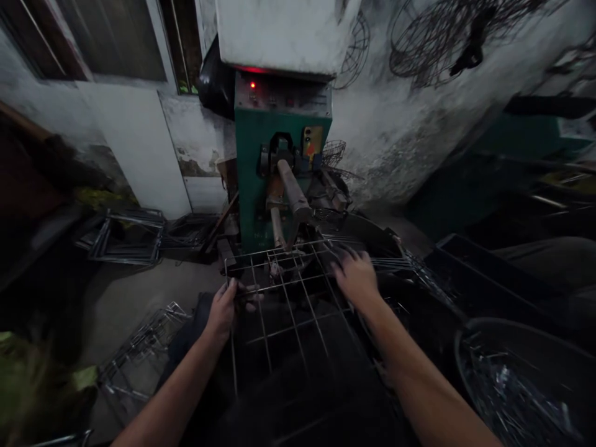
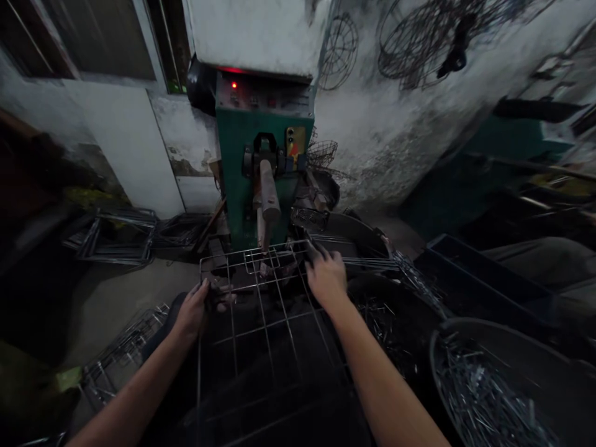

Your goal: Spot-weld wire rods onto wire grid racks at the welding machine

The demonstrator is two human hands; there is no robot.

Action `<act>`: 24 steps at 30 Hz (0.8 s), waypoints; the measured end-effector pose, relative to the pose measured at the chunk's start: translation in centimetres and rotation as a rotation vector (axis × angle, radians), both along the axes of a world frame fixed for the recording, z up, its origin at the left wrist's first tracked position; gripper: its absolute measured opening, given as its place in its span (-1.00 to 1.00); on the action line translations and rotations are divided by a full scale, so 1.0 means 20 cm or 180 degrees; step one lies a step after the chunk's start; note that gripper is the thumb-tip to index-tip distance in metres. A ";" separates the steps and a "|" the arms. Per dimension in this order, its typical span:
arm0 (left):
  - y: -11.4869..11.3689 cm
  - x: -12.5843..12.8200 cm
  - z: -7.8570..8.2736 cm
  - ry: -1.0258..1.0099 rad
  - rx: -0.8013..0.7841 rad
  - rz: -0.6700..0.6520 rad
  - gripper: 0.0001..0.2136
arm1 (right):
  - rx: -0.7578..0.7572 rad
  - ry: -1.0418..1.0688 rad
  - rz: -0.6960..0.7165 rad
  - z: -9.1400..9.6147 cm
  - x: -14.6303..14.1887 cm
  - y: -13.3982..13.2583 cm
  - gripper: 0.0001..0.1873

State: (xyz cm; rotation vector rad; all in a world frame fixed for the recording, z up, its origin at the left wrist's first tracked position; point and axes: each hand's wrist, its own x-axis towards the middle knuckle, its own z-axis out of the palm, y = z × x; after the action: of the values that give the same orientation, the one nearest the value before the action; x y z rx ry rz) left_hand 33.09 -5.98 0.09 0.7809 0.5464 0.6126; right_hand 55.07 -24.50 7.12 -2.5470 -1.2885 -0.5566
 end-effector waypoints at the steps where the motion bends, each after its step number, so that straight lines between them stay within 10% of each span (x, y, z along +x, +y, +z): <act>1: 0.00 -0.04 0.00 0.0009 -0.0017 0.0035 -0.65 | 0.0049 0.0134 -0.0154 -0.03 0.02 -0.05 -0.59; 8: 0.00 -0.13 0.04 0.0070 -0.0132 0.0251 -0.68 | 0.0334 0.1533 -0.0111 -0.30 0.07 -0.12 -0.58; 24: 0.03 -0.09 0.04 0.0043 -0.0030 0.0309 -0.68 | 0.0341 0.1513 -0.0373 -0.33 0.12 -0.02 -0.66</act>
State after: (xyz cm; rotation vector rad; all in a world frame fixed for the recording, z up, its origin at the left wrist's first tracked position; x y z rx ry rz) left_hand 31.25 -5.46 0.87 0.7534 0.6018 0.6942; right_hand 57.38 -24.87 0.60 -2.4670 -0.9208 -0.0263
